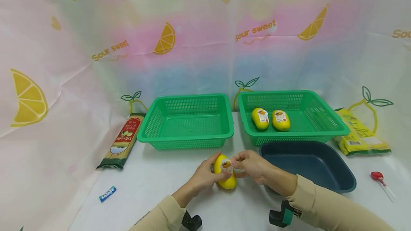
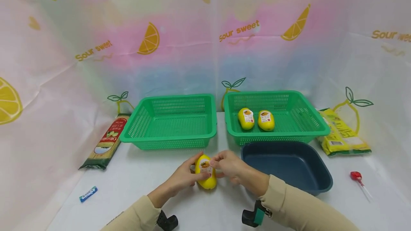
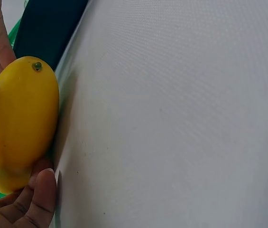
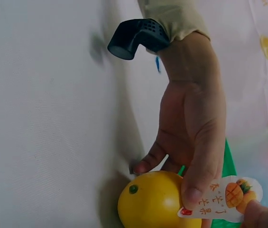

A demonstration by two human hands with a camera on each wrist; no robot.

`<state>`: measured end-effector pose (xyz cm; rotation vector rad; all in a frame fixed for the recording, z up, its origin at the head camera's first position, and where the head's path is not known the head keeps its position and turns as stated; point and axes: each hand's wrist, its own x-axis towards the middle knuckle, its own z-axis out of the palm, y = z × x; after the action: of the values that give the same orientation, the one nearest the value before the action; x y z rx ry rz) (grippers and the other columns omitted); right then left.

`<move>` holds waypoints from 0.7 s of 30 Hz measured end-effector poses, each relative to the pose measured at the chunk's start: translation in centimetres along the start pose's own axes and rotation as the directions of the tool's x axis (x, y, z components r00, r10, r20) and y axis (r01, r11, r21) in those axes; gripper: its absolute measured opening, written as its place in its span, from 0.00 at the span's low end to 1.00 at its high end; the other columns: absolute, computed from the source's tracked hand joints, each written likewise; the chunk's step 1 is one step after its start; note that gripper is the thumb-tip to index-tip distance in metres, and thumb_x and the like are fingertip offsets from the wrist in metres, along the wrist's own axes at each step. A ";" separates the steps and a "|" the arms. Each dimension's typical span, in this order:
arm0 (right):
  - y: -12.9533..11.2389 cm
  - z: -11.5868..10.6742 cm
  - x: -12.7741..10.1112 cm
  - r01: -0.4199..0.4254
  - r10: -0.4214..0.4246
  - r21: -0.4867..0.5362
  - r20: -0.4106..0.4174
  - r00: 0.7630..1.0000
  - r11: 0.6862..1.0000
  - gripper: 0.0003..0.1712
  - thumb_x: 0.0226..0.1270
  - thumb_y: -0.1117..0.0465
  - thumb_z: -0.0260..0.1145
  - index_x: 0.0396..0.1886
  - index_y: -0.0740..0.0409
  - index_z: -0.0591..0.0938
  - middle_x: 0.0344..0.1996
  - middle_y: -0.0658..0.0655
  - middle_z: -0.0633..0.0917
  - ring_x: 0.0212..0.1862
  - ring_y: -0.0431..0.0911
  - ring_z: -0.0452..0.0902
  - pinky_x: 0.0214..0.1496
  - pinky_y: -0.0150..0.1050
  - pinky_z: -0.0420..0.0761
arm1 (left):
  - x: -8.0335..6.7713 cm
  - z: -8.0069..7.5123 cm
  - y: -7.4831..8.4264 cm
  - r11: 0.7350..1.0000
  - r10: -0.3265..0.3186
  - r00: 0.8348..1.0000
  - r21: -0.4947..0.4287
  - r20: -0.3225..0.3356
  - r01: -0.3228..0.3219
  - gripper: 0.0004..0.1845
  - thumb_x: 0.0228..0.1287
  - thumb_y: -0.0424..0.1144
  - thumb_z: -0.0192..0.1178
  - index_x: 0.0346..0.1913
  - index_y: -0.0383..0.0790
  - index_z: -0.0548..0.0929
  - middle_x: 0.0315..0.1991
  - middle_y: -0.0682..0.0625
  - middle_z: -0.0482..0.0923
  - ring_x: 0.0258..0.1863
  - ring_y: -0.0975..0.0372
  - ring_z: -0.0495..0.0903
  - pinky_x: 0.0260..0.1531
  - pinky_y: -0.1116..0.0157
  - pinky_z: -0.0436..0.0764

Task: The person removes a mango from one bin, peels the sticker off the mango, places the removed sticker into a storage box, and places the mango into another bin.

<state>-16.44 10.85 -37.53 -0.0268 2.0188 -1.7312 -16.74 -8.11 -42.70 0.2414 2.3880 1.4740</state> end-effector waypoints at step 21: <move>-0.1 0.1 -0.5 -0.001 0.000 -0.037 -0.017 1.000 0.999 0.09 0.74 0.68 0.56 0.42 0.71 0.78 0.43 0.59 0.79 0.52 0.51 0.75 0.56 0.56 0.81 | -0.2 0.1 0.1 0.999 0.044 0.999 0.031 0.013 -0.044 0.53 0.47 0.42 0.77 0.76 0.43 0.59 0.70 0.33 0.63 0.61 0.47 0.69 0.62 0.41 0.69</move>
<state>-16.03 10.93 -37.30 -0.0237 2.0630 -1.6995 -16.56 -8.09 -42.63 0.3115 2.4120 1.4500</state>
